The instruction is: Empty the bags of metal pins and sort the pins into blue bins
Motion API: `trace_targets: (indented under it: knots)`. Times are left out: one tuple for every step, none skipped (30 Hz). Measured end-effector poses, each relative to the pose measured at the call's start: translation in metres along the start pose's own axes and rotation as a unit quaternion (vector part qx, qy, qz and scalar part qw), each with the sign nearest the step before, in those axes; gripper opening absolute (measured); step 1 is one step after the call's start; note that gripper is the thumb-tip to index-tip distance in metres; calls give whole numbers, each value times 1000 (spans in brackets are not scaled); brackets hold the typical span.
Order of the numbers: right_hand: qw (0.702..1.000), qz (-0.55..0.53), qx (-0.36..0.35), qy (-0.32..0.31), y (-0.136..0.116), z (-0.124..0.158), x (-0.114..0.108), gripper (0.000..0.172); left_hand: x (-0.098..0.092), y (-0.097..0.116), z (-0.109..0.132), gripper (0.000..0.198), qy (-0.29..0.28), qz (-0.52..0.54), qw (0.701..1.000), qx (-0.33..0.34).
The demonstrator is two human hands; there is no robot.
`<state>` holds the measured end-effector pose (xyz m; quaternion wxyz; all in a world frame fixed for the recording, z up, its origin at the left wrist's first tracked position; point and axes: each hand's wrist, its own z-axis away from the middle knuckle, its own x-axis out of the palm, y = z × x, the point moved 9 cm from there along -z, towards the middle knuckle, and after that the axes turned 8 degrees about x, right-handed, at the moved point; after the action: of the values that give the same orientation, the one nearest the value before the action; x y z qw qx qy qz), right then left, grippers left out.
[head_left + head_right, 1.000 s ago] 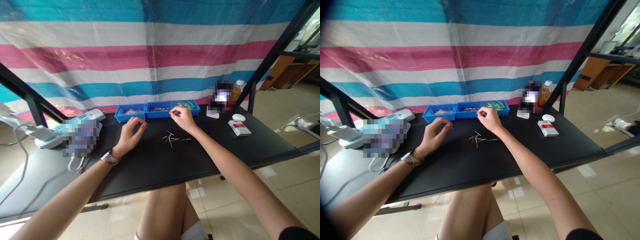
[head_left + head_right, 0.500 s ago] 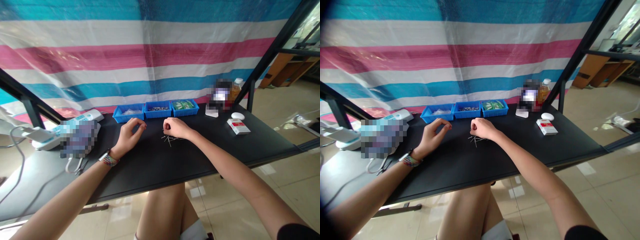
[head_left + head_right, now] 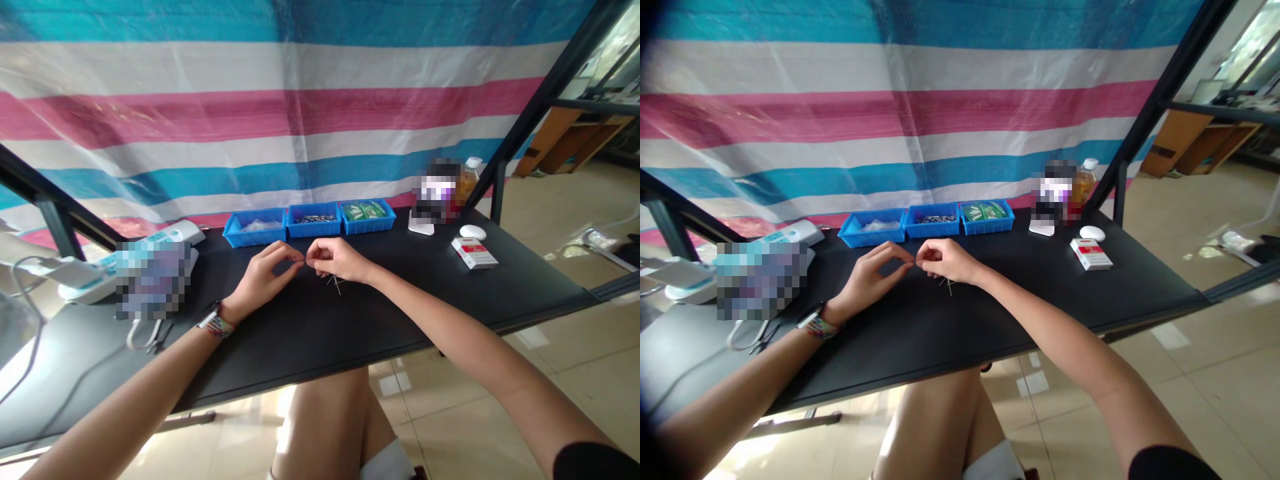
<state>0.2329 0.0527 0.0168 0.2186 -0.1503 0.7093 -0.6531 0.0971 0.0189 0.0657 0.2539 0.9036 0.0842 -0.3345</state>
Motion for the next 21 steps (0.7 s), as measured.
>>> trace_targets:
  knots:
    - [1000, -6, 1, 3, 0, 0, -1, 29, 1, 0, 0, 14, -4, -1, 1000, -2]
    - [1000, -12, 1, 6, 0, 0, -1, 31, 1, 0, 0, 14, -6, -2, 1000, -5]
    - [1000, -18, 2, 8, 0, 0, -1, 32, 1, -1, 0, 14, -5, -4, 1000, -9]
    - [1000, -24, 0, 13, 0, 0, -2, 32, 1, -2, 1, 14, -2, -7, 1000, -14]
    - [999, -29, -5, 21, -1, 1, -4, 32, -1, -3, 1, 15, 4, -11, 1000, -21]
    - [999, -32, -14, 34, -2, 1, -6, 32, -3, -5, 1, 16, 12, -16, 999, -30]
    - [998, -35, -24, 49, -4, 1, -9, 32, -5, -8, 1, 17, 21, -21, 999, -41]
    - [997, -36, -35, 64, -6, 2, -12, 32, -7, -10, 2, 19, 28, -24, 998, -53]
    - [996, -36, -45, 76, -8, 3, -14, 32, -9, -13, 2, 20, 33, -26, 997, -64]
    - [995, -35, -52, 84, -9, 4, -16, 32, -10, -16, 2, 22, 37, -26, 996, -72]
    - [994, -34, -58, 88, -10, 4, -17, 32, -10, -18, 2, 24, 38, -26, 996, -78]
    - [993, -33, -62, 91, -12, 5, -17, 33, -11, -19, 3, 25, 38, -25, 996, -81]
    - [993, -32, -66, 92, -13, 6, -17, 33, -11, -21, 3, 27, 38, -25, 995, -84]
    - [993, -33, -69, 94, -14, 6, -18, 33, -10, -22, 3, 28, 37, -26, 995, -85]
    - [992, -36, -71, 95, -14, 7, -18, 34, -10, -23, 4, 29, 37, -26, 995, -85]
    - [992, -39, -72, 94, -14, 7, -18, 34, -10, -23, 4, 29, 35, -26, 996, -83]
    - [992, -42, -70, 93, -14, 7, -17, 35, -9, -23, 5, 29, 33, -24, 996, -81]
    - [993, -42, -67, 92, -14, 7, -17, 35, -9, -23, 5, 28, 33, -22, 996, -79]
    - [993, -42, -63, 94, -13, 7, -18, 35, -9, -22, 5, 26, 35, -18, 996, -77]
    - [993, -40, -57, 98, -12, 7, -18, 35, -10, -21, 5, 24, 39, -12, 996, -76]
    - [993, -36, -51, 102, -10, 7, -19, 35, -10, -21, 5, 22, 44, -6, 996, -76]
